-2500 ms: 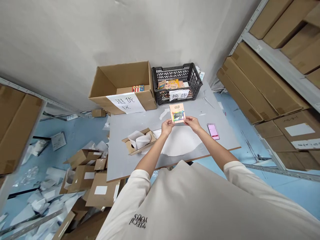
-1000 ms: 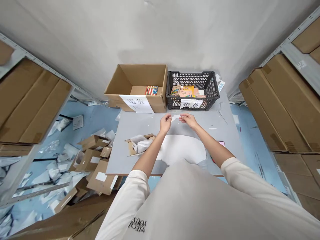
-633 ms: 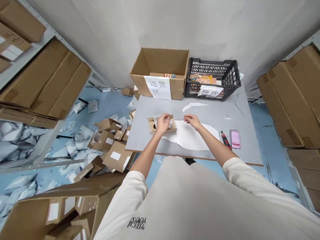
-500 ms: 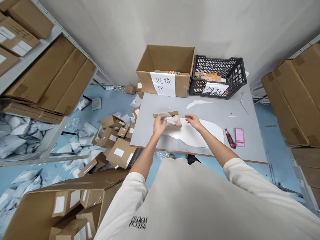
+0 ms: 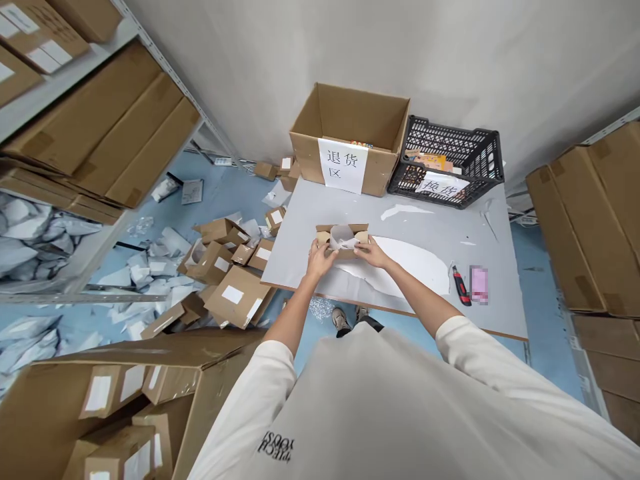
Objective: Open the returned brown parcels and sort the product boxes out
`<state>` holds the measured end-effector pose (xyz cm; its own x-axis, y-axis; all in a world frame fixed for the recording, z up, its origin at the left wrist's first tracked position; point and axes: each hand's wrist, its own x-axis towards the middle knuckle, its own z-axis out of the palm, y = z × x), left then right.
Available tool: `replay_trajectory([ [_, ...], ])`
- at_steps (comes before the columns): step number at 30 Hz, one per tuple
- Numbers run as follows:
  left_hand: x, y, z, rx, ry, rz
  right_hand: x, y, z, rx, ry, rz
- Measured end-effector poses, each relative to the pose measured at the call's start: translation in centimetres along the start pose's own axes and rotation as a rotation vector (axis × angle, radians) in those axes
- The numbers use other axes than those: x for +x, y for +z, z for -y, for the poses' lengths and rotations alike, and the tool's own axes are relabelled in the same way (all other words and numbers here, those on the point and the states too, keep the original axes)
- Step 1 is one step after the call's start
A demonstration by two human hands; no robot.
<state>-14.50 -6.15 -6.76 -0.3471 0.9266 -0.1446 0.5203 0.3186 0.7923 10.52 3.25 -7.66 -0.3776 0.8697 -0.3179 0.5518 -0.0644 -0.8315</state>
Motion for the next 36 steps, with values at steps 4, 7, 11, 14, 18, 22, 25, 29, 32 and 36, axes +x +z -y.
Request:
replay_trajectory([
  [4, -0.2, 0.3, -0.3, 0.027, 0.003, -0.086, 0.2, -0.1, 0.2, -0.050, -0.043, -0.071],
  [7, -0.6, 0.0, -0.8, 0.048, -0.006, -0.174, 0.4, -0.8, 1.2, -0.099, -0.099, -0.107],
  [11, -1.6, -1.1, -0.8, 0.015, -0.045, -0.317, 1.3, -0.8, 3.4, -0.123, -0.171, -0.096],
  [14, -3.0, -2.6, 0.0, -0.029, -0.052, -0.426, 2.3, 0.7, 5.4, -0.106, -0.246, -0.084],
  [18, -5.9, -5.3, 1.8, -0.067, -0.107, -0.538, 3.0, 4.3, 8.4, -0.088, -0.335, 0.016],
  [22, -9.5, -8.5, 4.1, -0.061, -0.193, -0.649, 2.8, 9.2, 11.5, -0.097, -0.511, 0.139],
  [25, -12.1, -11.7, 6.2, -0.062, -0.204, -0.740, 2.3, 13.7, 14.2, -0.109, -0.579, 0.204],
  [29, -14.2, -17.0, 10.1, -0.079, -0.194, -0.769, 1.8, 19.8, 17.8, -0.129, -0.634, 0.222],
  [32, -15.1, -20.6, 13.5, -0.074, -0.186, -0.698, 1.3, 23.8, 19.7, -0.159, -0.630, 0.186],
  [36, -16.8, -22.7, 17.7, -0.076, -0.248, -0.634, 0.4, 28.1, 20.1, -0.214, -0.620, 0.238],
])
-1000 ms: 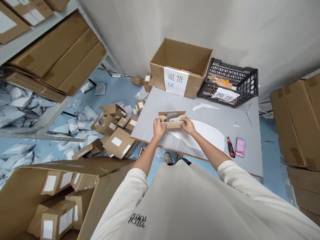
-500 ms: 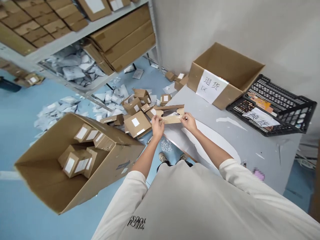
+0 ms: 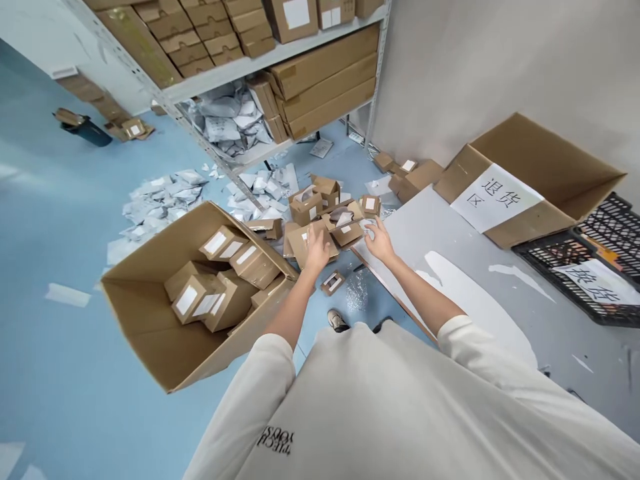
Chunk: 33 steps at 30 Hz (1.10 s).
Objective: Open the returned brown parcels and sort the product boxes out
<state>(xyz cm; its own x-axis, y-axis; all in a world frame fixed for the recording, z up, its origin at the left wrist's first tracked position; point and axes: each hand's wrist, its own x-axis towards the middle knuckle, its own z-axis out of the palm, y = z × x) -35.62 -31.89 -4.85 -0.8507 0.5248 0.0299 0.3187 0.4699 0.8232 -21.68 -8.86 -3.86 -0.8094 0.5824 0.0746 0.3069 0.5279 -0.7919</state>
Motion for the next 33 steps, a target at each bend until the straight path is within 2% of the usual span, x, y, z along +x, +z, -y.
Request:
replay_trajectory([
  [3, -0.5, -1.2, 2.5, 0.072, -0.038, 0.013, 0.2, 2.6, 0.2, -0.024, -0.017, 0.078],
  [6, -1.2, -2.2, 4.2, 0.156, -0.085, 0.000, 0.8, 4.8, 0.4, -0.048, -0.052, 0.152],
  [11, -2.9, -3.9, 5.6, 0.211, -0.165, -0.080, 2.3, 8.1, 1.4, -0.105, -0.123, 0.317],
  [15, -5.5, -5.5, 6.5, 0.222, -0.247, -0.159, 3.0, 11.4, 3.0, -0.092, -0.214, 0.453],
  [21, -10.0, -8.9, 8.9, 0.231, -0.386, -0.281, 2.3, 17.0, 6.9, -0.028, -0.340, 0.644],
  [25, -12.1, -11.5, 11.3, 0.229, -0.462, -0.349, 1.7, 20.8, 10.2, -0.013, -0.411, 0.729],
  [29, -13.1, -14.6, 14.7, 0.218, -0.518, -0.378, 0.9, 25.5, 13.5, 0.013, -0.478, 0.769],
  [33, -14.2, -18.5, 19.5, 0.178, -0.545, -0.384, -0.5, 31.7, 16.6, 0.006, -0.474, 0.821],
])
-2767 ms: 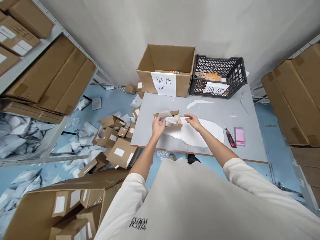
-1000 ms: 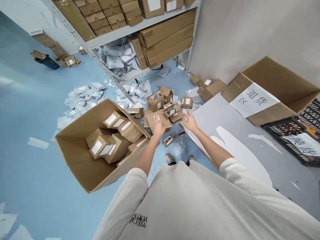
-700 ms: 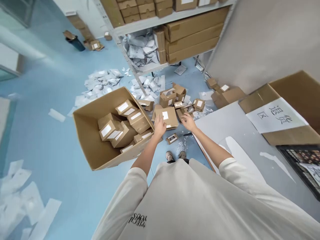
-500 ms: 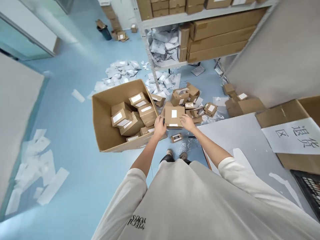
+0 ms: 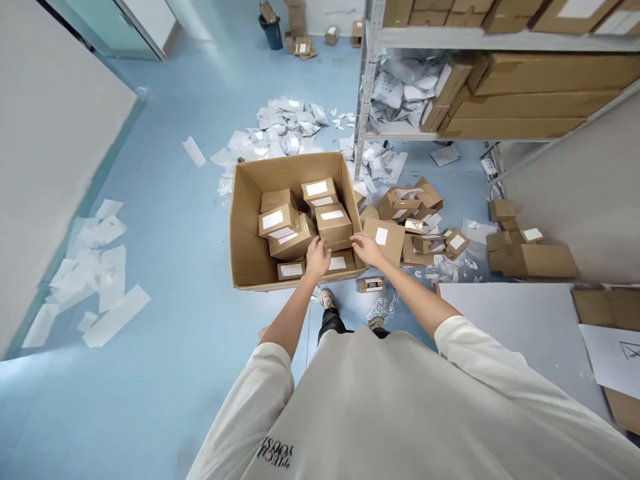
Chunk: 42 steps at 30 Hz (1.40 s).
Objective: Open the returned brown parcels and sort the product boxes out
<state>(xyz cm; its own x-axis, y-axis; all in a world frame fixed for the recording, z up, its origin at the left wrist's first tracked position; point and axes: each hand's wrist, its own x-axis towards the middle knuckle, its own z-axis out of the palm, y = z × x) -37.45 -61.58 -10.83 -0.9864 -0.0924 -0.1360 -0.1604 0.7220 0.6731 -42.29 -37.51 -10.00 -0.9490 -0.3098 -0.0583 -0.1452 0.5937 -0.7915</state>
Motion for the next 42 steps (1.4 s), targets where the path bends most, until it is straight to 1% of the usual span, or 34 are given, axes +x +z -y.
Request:
replay_trajectory([
  [6, 4.7, -4.0, 9.2, -0.057, -0.117, 0.019, 7.8, 8.8, 2.2, 0.008, 0.012, 0.151],
  [10, 7.5, -5.5, 15.8, -0.086, -0.211, -0.014, 12.7, 15.0, 2.7, -0.030, 0.021, 0.277],
  [12, 8.7, -5.6, 18.9, -0.087, -0.270, -0.023, 14.9, 18.1, 2.7, -0.079, 0.032, 0.334],
  [15, 10.2, -5.3, 22.9, -0.096, -0.354, -0.025, 17.8, 22.4, 2.2, -0.157, 0.061, 0.433],
  [18, 11.3, -4.5, 25.9, -0.122, -0.431, -0.029, 20.1, 25.8, 1.4, -0.209, 0.099, 0.504],
  [20, 12.0, -4.1, 27.3, -0.137, -0.482, -0.029, 21.1, 27.4, 0.8, -0.225, 0.095, 0.513],
  [22, 12.6, -3.7, 28.2, -0.160, -0.525, -0.039, 21.7, 28.3, 0.3, -0.240, 0.069, 0.506],
  [24, 13.1, -3.5, 28.8, -0.187, -0.560, -0.064, 21.8, 28.4, 0.0, -0.264, 0.054, 0.494],
  [28, 14.0, -3.6, 29.2, -0.192, -0.646, -0.122, 21.4, 27.4, -0.1, -0.309, 0.085, 0.473],
  [30, 14.5, -3.8, 29.2, -0.192, -0.674, -0.123, 21.2, 26.8, -0.2, -0.318, 0.095, 0.461],
  [33, 15.0, -4.1, 29.0, -0.232, -0.640, -0.128, 21.3, 26.1, -0.5, -0.266, 0.102, 0.436],
  [35, 15.2, -4.1, 28.7, -0.252, -0.620, -0.178, 21.4, 25.8, -0.7, -0.173, 0.119, 0.412],
  [38, 15.0, -4.3, 27.6, -0.219, -0.644, -0.256, 21.5, 25.3, -0.3, -0.035, 0.164, 0.339],
  [40, 14.5, -4.7, 26.3, -0.168, -0.641, -0.273, 21.4, 24.7, 0.5, 0.011, 0.181, 0.273],
  [42, 13.8, -5.4, 24.7, -0.120, -0.611, -0.284, 21.1, 23.5, 1.9, 0.030, 0.169, 0.215],
])
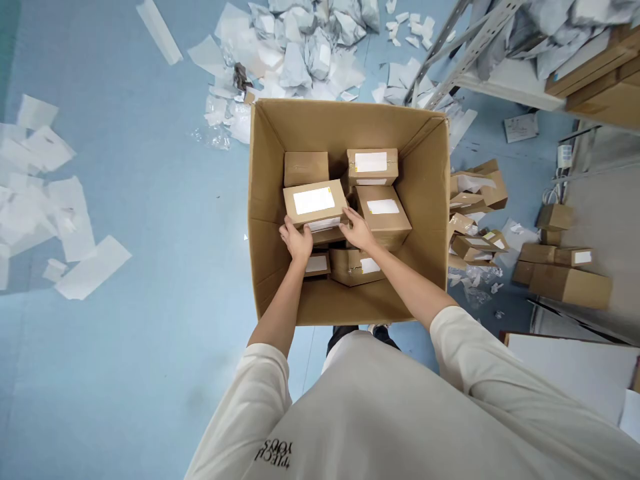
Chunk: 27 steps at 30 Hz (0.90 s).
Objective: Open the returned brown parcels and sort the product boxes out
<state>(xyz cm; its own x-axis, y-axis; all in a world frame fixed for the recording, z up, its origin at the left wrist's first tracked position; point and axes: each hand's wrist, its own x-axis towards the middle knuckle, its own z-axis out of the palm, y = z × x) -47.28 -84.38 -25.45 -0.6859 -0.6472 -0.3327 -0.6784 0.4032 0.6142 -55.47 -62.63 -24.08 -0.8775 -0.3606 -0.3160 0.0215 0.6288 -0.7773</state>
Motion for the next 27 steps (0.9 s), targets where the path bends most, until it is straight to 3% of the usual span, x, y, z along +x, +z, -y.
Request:
replay_trajectory([
  [4, -2.8, -2.1, -3.4, 0.004, 0.099, -0.040, -2.0, -3.4, 3.3, 0.000, -0.084, -0.095],
  [8, -5.5, -3.6, -8.8, -0.037, 0.211, -0.045, -4.9, -8.7, 6.1, -0.018, -0.112, -0.220],
  [14, -11.5, -3.2, -18.1, -0.106, 0.443, 0.050, -12.7, -18.1, 6.7, -0.025, -0.078, -0.457],
  [21, -22.2, 0.9, -26.1, -0.065, 0.720, 0.225, -25.4, -26.5, 2.1, 0.006, 0.022, -0.759],
  [27, -34.5, 7.3, -29.2, -0.007, 0.906, 0.453, -38.8, -30.0, -5.9, -0.026, 0.194, -0.977],
])
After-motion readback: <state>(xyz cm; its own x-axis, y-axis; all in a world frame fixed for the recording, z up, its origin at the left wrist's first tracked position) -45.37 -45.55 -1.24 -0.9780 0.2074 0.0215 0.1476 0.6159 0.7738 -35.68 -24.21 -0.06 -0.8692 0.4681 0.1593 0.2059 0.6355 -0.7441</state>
